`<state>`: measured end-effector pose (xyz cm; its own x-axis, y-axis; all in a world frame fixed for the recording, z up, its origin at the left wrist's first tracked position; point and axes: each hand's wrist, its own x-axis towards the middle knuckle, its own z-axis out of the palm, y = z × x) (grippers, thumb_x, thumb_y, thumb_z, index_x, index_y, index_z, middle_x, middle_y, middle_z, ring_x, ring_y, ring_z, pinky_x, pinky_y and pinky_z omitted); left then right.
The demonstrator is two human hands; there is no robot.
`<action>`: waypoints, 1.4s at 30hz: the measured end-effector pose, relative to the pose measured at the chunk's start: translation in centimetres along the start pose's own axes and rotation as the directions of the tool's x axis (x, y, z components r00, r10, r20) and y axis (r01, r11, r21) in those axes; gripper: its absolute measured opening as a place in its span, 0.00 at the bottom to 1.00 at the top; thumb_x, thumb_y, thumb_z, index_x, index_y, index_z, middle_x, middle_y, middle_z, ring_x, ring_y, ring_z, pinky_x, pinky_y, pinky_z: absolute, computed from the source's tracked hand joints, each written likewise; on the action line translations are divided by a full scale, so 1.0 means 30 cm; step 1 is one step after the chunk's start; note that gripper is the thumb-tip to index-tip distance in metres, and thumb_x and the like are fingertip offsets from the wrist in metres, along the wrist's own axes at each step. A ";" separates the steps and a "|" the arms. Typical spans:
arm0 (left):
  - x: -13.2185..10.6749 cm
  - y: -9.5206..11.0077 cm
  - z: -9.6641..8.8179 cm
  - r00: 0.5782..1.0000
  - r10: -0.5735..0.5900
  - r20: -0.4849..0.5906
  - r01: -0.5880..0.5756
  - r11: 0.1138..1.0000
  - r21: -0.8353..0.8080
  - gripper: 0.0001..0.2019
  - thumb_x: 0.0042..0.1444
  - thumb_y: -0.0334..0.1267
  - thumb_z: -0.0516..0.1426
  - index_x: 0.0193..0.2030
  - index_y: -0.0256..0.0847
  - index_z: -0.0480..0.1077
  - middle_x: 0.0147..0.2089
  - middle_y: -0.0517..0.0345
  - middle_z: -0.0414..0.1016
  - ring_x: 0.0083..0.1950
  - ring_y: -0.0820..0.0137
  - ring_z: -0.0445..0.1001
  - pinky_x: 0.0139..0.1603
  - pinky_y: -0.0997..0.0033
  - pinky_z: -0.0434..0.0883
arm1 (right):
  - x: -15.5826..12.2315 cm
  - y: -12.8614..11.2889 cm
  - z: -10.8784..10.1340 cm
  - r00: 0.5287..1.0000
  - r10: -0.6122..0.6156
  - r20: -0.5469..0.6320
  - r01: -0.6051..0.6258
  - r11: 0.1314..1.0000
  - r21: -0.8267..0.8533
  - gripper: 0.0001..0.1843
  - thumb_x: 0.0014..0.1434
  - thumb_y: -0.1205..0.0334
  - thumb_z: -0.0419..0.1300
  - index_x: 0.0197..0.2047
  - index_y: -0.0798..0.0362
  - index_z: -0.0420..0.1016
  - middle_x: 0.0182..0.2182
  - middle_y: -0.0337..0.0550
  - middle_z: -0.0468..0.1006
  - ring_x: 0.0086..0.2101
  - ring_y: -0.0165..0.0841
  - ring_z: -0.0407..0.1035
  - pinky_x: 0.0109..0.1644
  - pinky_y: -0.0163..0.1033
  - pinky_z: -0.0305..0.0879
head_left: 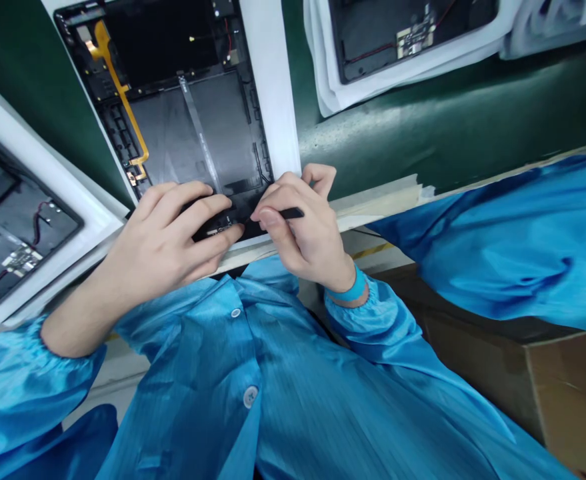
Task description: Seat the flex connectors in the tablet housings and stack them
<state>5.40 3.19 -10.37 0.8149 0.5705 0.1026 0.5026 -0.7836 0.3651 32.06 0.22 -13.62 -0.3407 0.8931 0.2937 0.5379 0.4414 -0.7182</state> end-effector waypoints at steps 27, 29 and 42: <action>0.007 -0.003 0.010 0.980 0.147 -0.136 -0.133 0.985 0.108 0.15 0.76 0.37 0.65 0.66 0.43 0.79 0.67 0.44 0.83 0.67 0.45 0.82 0.61 0.45 0.80 | 0.058 0.025 -0.048 0.992 -0.107 0.069 0.113 0.990 -0.088 0.22 0.88 0.52 0.42 0.45 0.47 0.71 0.40 0.39 0.84 0.42 0.39 0.76 0.55 0.54 0.61; 0.010 -0.005 0.011 0.976 0.161 -0.145 -0.144 0.983 0.117 0.15 0.76 0.37 0.65 0.66 0.42 0.79 0.66 0.44 0.83 0.66 0.46 0.82 0.60 0.46 0.81 | 0.060 0.025 -0.050 0.995 -0.089 0.049 0.092 0.993 -0.069 0.21 0.88 0.53 0.44 0.45 0.47 0.71 0.39 0.38 0.84 0.42 0.39 0.76 0.55 0.54 0.61; 0.009 0.004 0.004 0.983 0.142 -0.118 -0.131 0.987 0.092 0.15 0.77 0.39 0.65 0.66 0.40 0.78 0.66 0.42 0.83 0.67 0.44 0.81 0.61 0.44 0.79 | 0.043 0.010 -0.051 0.995 0.092 -0.037 -0.095 0.993 -0.069 0.22 0.87 0.49 0.44 0.44 0.47 0.71 0.37 0.40 0.84 0.40 0.40 0.78 0.57 0.57 0.63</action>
<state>5.71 3.23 -10.40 0.8382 0.4786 0.2615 0.4158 -0.8711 0.2615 32.97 1.63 -12.48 -0.2610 0.9326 0.2493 0.6199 0.3599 -0.6973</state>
